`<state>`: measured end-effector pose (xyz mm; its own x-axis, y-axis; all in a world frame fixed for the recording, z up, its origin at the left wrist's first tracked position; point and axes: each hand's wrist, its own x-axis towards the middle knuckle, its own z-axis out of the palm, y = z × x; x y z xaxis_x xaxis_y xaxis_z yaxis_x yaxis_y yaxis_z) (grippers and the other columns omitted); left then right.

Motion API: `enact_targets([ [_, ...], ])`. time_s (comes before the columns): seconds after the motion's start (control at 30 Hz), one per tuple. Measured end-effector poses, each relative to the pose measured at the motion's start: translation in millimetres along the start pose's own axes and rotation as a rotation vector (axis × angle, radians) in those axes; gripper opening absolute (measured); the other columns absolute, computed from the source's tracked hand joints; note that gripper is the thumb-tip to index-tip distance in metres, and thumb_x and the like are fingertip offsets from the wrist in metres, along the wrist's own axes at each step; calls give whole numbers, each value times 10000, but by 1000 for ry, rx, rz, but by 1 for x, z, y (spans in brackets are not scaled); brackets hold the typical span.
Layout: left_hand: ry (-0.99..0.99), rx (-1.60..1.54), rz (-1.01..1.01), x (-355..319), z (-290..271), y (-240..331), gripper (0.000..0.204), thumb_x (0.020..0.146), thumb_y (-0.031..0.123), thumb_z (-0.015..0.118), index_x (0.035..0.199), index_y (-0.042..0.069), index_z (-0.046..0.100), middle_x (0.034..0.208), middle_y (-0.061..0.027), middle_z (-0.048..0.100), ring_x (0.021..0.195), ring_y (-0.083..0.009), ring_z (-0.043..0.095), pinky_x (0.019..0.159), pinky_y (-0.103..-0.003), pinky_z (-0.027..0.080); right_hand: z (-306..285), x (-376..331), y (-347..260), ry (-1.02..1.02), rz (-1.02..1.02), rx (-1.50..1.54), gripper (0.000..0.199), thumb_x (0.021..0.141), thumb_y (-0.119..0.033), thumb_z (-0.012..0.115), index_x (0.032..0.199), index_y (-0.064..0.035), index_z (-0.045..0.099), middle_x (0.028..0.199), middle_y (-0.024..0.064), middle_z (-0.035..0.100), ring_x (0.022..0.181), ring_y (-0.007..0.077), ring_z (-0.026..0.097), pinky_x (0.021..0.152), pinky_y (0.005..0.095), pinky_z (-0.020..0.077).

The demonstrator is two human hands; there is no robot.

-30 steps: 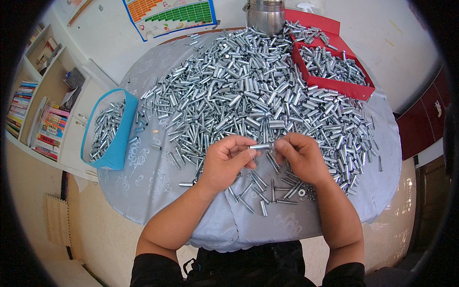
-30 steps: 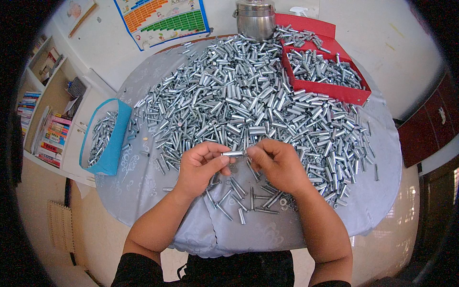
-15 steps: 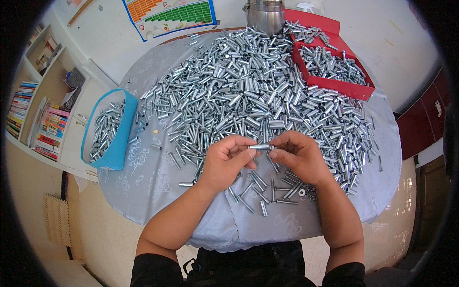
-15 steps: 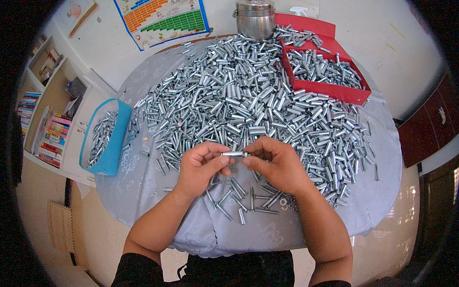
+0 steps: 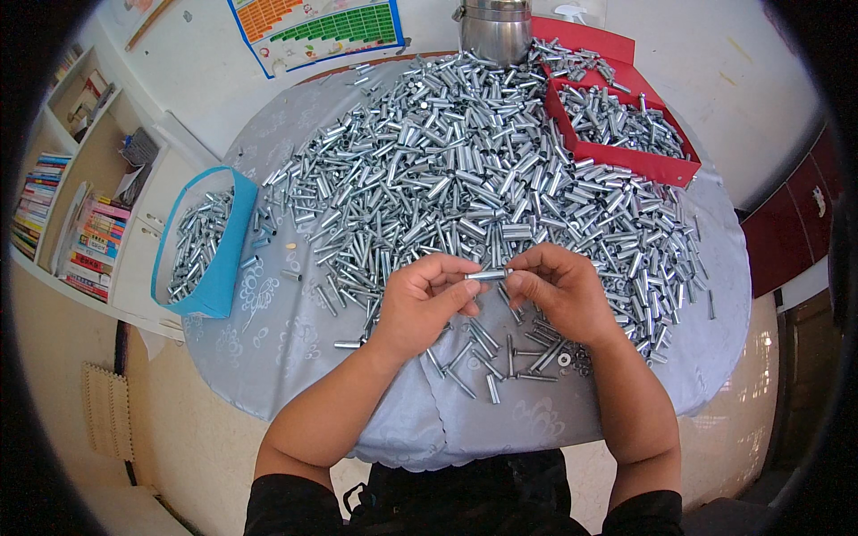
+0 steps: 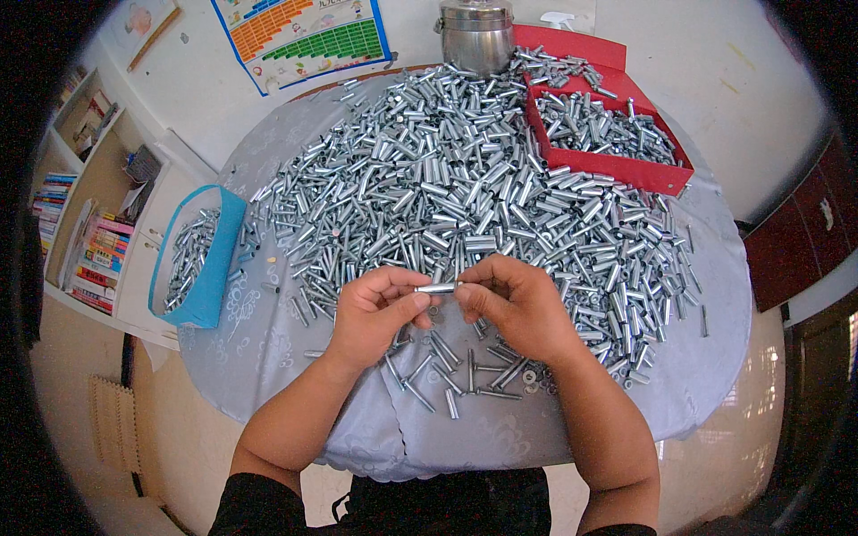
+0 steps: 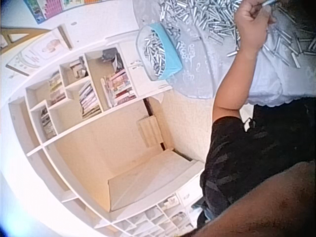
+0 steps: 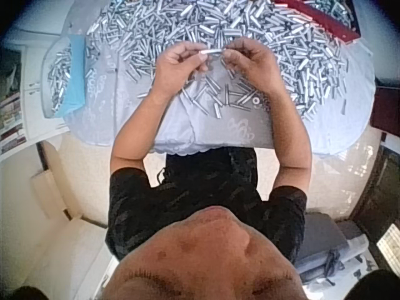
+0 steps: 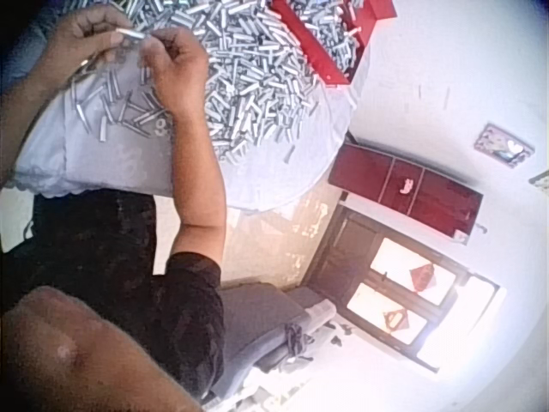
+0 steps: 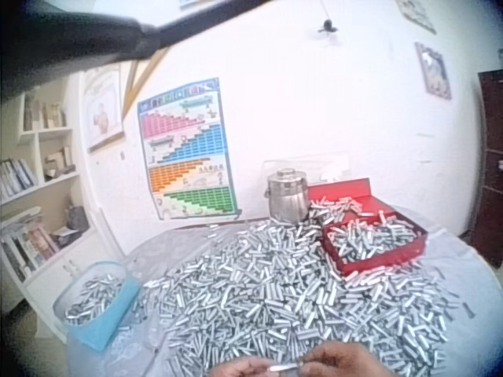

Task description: The person repeatedly picks up a metal bolt and a small washer from a large pile on a table, threads the washer onto the bolt, and places the assembled pair back onto the table. The task involves continuous manual handling of small hardware components without the use of tools.

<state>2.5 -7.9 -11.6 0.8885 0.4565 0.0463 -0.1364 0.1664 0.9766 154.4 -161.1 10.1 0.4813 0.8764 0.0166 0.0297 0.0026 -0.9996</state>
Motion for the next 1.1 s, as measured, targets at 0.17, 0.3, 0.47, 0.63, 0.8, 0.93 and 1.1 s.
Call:
enact_targets([
  [0.17,-9,94,31,-1,0,-1,190,888,-28,634,1078,-27,640,944,-123,704,748,-133,663,662,-242,540,-1,0,0,-7,24,-1,159,942,-131,633,922,27,627,747,48,638,670,105,602,624,237,488],
  [0.3,-17,187,47,-3,0,0,189,888,-22,639,1077,-23,645,958,-117,705,753,-122,661,661,-231,530,-2,0,-2,-9,67,-58,184,952,-158,625,898,18,623,718,38,626,648,97,589,603,234,473],
  [0.47,-27,149,82,-4,2,-2,206,892,-14,640,1098,-23,640,964,-114,705,756,-120,662,661,-228,526,-2,1,0,2,84,-54,164,945,-142,633,913,18,633,738,41,632,637,98,588,589,237,473],
  [0.63,5,108,42,-5,4,2,231,898,7,642,1126,-25,628,975,-117,701,756,-127,663,665,-237,533,7,2,4,11,-40,92,131,922,-102,653,940,28,646,777,55,648,646,110,607,589,242,491],
  [0.8,30,93,110,-2,1,4,265,910,35,631,1166,-27,611,984,-122,697,740,-126,654,667,-246,538,-3,0,-2,-66,44,62,133,906,-95,670,942,31,645,780,54,649,662,106,611,599,243,498],
  [0.93,90,80,122,-2,6,4,252,932,68,606,1167,-23,608,974,-122,698,704,-118,639,651,-242,532,-2,0,2,-66,29,31,138,899,-99,679,934,30,644,772,49,643,647,99,600,592,240,494],
  [1.1,251,136,159,0,1,5,217,951,110,590,1128,-11,624,931,-111,701,650,-107,619,608,-230,510,-17,1,-3,-197,41,-85,210,933,-151,633,1026,38,623,793,69,641,671,133,616,629,278,509],
])
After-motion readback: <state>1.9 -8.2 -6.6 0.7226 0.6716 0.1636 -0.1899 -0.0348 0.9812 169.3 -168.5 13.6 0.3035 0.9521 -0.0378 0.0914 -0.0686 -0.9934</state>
